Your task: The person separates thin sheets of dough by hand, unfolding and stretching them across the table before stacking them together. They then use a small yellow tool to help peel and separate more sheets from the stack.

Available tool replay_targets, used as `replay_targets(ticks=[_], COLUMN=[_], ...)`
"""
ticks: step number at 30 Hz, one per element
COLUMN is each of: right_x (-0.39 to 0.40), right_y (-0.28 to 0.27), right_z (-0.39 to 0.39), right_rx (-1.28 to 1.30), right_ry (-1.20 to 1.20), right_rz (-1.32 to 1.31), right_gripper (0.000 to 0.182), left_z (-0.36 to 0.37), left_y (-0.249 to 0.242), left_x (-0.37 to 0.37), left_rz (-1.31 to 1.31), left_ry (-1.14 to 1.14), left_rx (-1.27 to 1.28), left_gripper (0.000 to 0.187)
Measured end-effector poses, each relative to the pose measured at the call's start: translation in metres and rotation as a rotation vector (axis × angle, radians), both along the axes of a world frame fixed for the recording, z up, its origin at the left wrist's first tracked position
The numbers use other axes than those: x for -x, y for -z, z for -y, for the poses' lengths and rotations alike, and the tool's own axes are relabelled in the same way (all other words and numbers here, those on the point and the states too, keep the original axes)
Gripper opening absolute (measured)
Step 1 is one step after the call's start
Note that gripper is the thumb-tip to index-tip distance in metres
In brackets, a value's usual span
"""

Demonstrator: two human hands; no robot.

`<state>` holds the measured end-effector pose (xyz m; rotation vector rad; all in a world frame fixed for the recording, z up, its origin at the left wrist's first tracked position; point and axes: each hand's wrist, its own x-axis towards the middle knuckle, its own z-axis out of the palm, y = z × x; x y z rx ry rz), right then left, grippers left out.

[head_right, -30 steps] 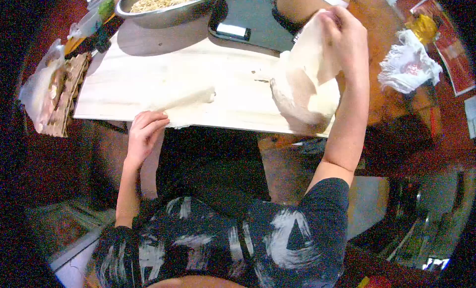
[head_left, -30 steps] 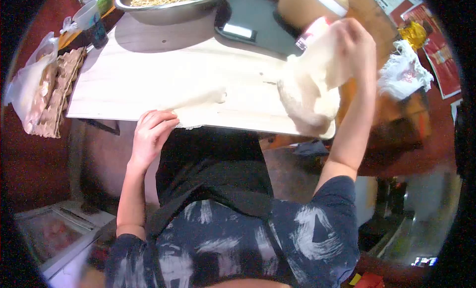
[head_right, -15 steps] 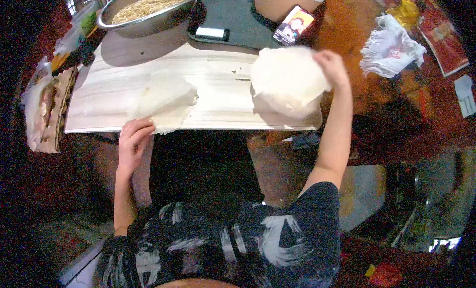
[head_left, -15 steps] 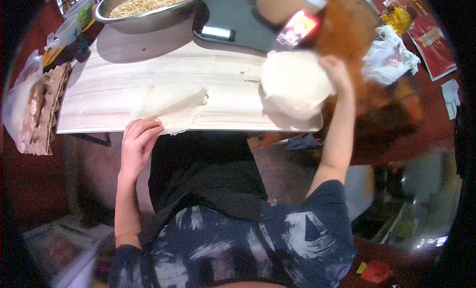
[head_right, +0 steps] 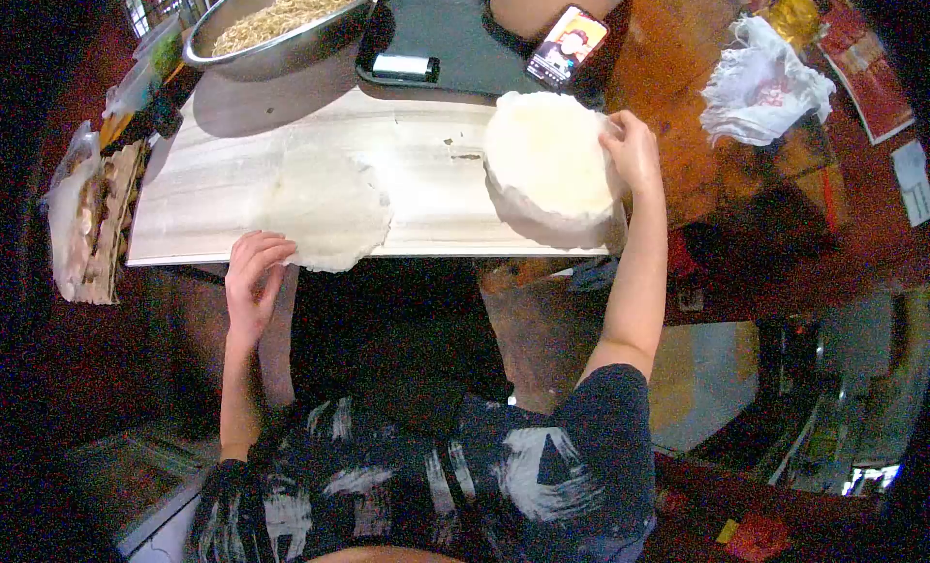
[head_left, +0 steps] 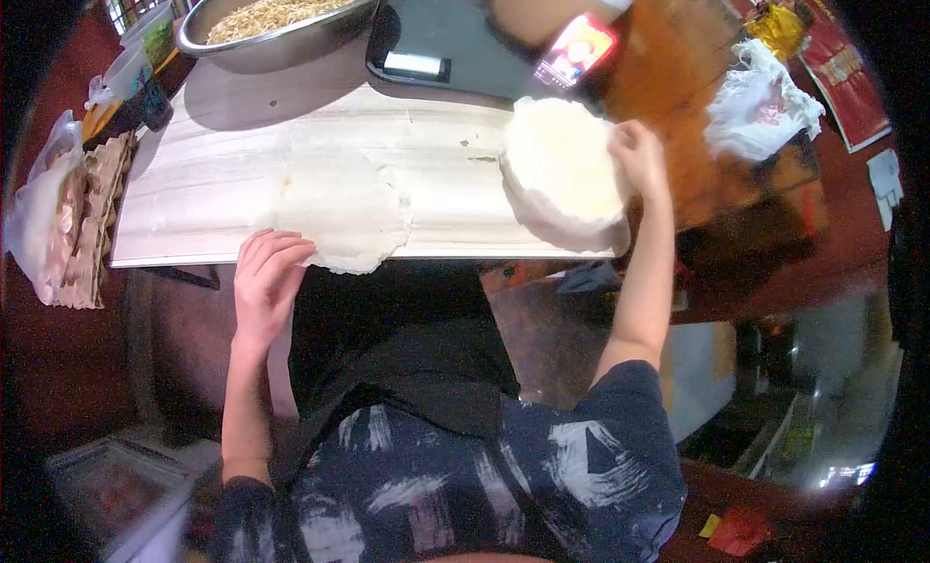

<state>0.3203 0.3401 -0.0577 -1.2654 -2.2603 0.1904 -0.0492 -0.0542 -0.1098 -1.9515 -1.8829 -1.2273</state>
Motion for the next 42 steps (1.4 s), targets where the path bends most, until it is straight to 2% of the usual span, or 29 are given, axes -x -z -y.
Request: replay_targets(ticks=[4, 6, 8, 12, 13, 15, 16, 17, 19, 21, 22, 23, 25, 29, 32, 34, 35, 37, 38, 40, 42], right_x=[0.013, 0.031, 0.060, 0.112, 0.121, 0.133, 0.135, 0.139, 0.141, 0.143, 0.145, 0.146, 0.147, 0.138, 0.112, 0.088, 0.072, 0.045, 0.029, 0.003, 0.001], right_y=[-0.011, -0.017, -0.030, -0.036, -0.038, -0.042, -0.043, -0.044, -0.046, -0.047, -0.051, -0.051, -0.051, -0.056, -0.058, -0.066, -0.067, -0.043, -0.026, 0.009, 0.014], right_z=[0.014, 0.039, 0.079, 0.167, 0.181, 0.200, 0.202, 0.201, 0.199, 0.196, 0.195, 0.194, 0.190, 0.185, 0.142, 0.121, 0.108, 0.068, 0.044, 0.007, 0.013], right_rx=[-0.052, -0.386, -0.302, 0.244, 0.246, 0.292, 0.294, 0.357, 0.416, 0.868, 0.786, 0.783, 0.686, 0.742, 0.548, 0.537, 0.509, 0.590, 0.586, 0.482, 0.459], right_ry=[0.136, 0.219, 0.005, -0.763, -0.769, -0.930, -0.931, -0.883, -0.834, -0.837, -0.818, -0.816, -0.858, -0.748, -0.653, -0.506, -0.433, -0.290, -0.286, -0.081, 0.010], right_rz=[0.100, 0.333, 0.185, -0.130, -0.133, -0.244, -0.247, -0.243, -0.241, -0.411, -0.360, -0.361, -0.385, -0.560, -0.687, -0.849, -0.807, -0.905, -0.904, -0.525, -0.456], right_gripper=[0.035, 0.039, 0.048, 0.066, 0.066, 0.063, 0.063, 0.057, 0.051, 0.035, 0.026, 0.026, 0.024, 0.023, 0.025, 0.024, 0.025, 0.029, 0.029, 0.036, 0.038], left_z=[-0.015, -0.023, -0.033, -0.053, -0.057, -0.064, -0.067, -0.069, -0.072, -0.083, -0.088, -0.089, -0.096, -0.089, -0.082, -0.077, -0.074, -0.069, -0.068, -0.067, -0.066], left_y=[-0.008, -0.014, -0.029, -0.059, -0.069, -0.079, -0.081, -0.084, -0.090, -0.088, -0.087, -0.082, -0.071, -0.063, -0.060, -0.052, -0.049, -0.044, -0.040, -0.034, -0.032], left_x=[-0.005, -0.010, -0.020, -0.036, -0.041, -0.048, -0.052, -0.052, -0.048, -0.041, -0.035, -0.032, -0.030, -0.026, -0.016, -0.004, 0.001, 0.010, 0.014, 0.016, 0.014], left_rz=[0.030, 0.033, -0.009, -0.029, 0.001, 0.031, 0.160, 0.290, 0.247, 0.425, 0.410, 0.409, 0.475, 0.559, 0.580, 0.614, 0.616, 0.647, 0.652, 0.685, 0.718], left_ry=[0.039, 0.031, 0.044, 0.086, 0.144, 0.200, 0.236, 0.272, 0.232, 0.138, 0.085, 0.089, 0.091, 0.132, 0.135, 0.127, 0.135, 0.096, 0.109, 0.107, 0.091], left_rx=[-0.050, -0.075, -0.082, -0.071, -0.064, -0.054, -0.054, -0.055, 0.007, 0.134, 0.170, 0.168, 0.006, 0.138, 0.200, 0.220, 0.220, 0.225, 0.214, 0.219, 0.233], left_gripper=[0.020, 0.019, 0.018, 0.018, 0.018, 0.019, 0.017, 0.016, 0.014, 0.014, 0.016, 0.016, 0.018, 0.020, 0.021, 0.023, 0.023, 0.024, 0.024, 0.025, 0.025])
